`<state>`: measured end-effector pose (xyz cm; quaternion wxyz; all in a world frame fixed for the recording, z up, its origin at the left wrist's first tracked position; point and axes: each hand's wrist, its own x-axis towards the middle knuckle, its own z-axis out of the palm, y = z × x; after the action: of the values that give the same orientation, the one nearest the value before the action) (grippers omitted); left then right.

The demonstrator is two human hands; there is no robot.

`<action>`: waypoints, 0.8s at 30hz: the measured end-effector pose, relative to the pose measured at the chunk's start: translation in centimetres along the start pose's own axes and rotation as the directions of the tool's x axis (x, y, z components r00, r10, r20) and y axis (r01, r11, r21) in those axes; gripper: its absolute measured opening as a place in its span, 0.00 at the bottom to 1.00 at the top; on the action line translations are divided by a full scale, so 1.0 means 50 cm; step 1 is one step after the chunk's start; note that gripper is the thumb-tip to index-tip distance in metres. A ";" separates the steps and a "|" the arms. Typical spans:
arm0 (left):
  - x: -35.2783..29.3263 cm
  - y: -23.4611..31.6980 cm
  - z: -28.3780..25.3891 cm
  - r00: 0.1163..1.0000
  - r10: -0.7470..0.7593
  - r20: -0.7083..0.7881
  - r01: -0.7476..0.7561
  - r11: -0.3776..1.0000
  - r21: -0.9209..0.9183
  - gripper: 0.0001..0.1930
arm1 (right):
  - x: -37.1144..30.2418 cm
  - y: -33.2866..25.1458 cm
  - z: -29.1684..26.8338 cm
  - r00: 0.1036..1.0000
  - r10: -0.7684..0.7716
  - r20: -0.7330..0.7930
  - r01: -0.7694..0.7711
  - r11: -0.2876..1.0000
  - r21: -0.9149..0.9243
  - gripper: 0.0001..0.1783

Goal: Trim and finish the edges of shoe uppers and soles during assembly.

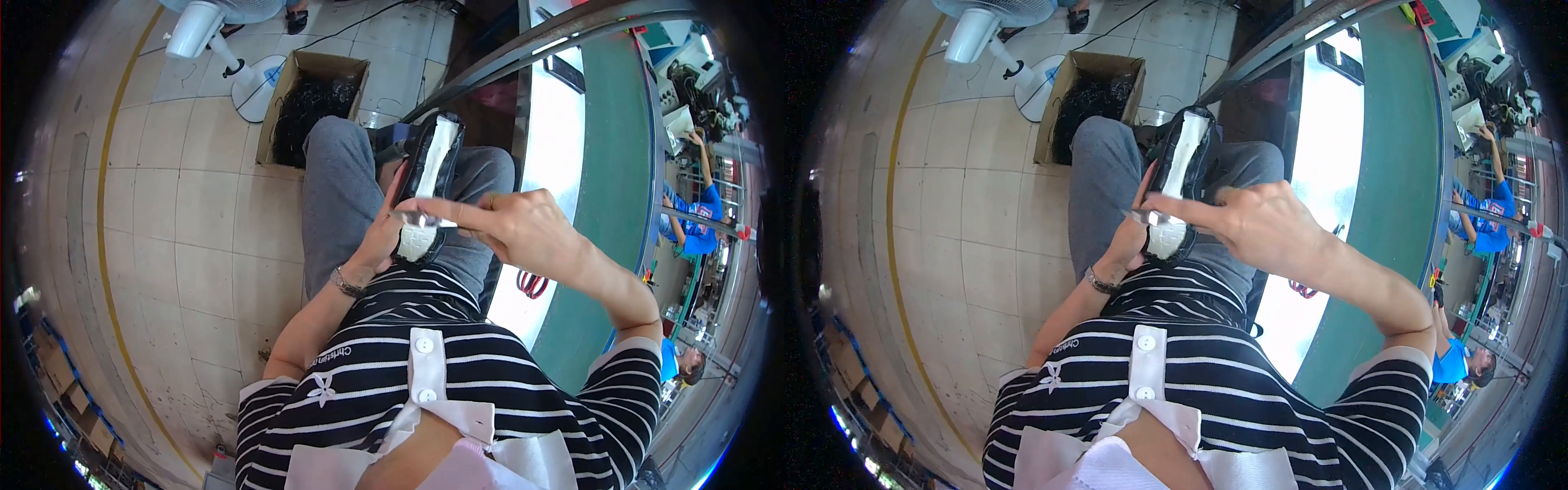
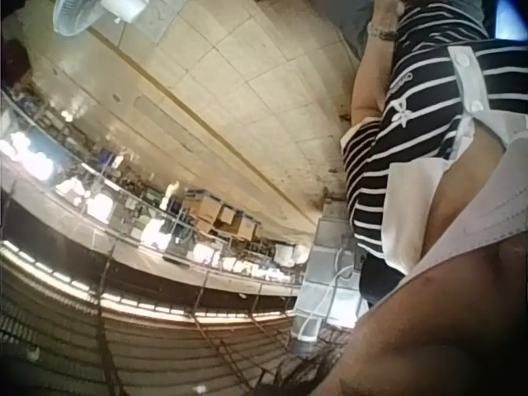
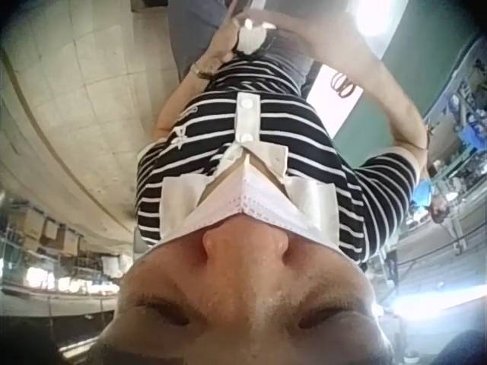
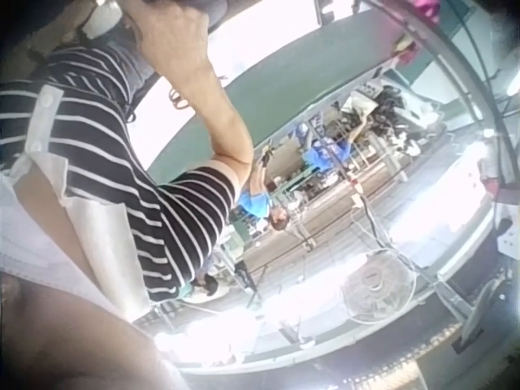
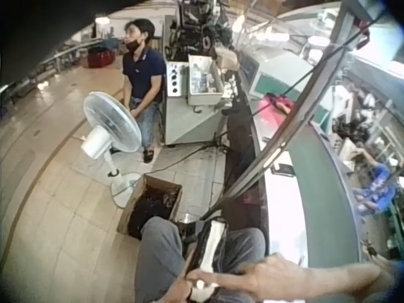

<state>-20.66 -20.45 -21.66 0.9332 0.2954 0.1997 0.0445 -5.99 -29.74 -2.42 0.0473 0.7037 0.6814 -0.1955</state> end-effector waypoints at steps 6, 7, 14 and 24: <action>-0.003 0.022 -0.002 0.990 -0.123 0.068 0.125 0.992 -0.015 0.43 | 0.048 0.007 0.072 0.988 0.096 0.121 -0.082 0.990 -0.118 0.39; 0.000 0.018 -0.001 0.995 -0.066 0.078 0.071 0.996 -0.052 0.45 | 0.047 0.003 0.066 0.980 0.106 0.167 -0.084 0.988 -0.130 0.39; 0.004 0.014 -0.028 0.955 -0.280 0.099 0.286 0.957 -0.056 0.35 | 0.027 -0.002 0.110 0.956 -0.051 -0.290 0.066 0.997 0.043 0.38; -0.005 0.029 -0.020 0.940 -0.326 0.105 0.327 0.945 0.008 0.34 | 0.017 -0.029 0.117 0.994 0.086 -0.071 -0.081 0.994 0.074 0.40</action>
<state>-21.22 -18.77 -21.52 0.9383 0.2556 0.1966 -0.1251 -8.62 -30.77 -7.79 0.0049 0.7396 0.6454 -0.1911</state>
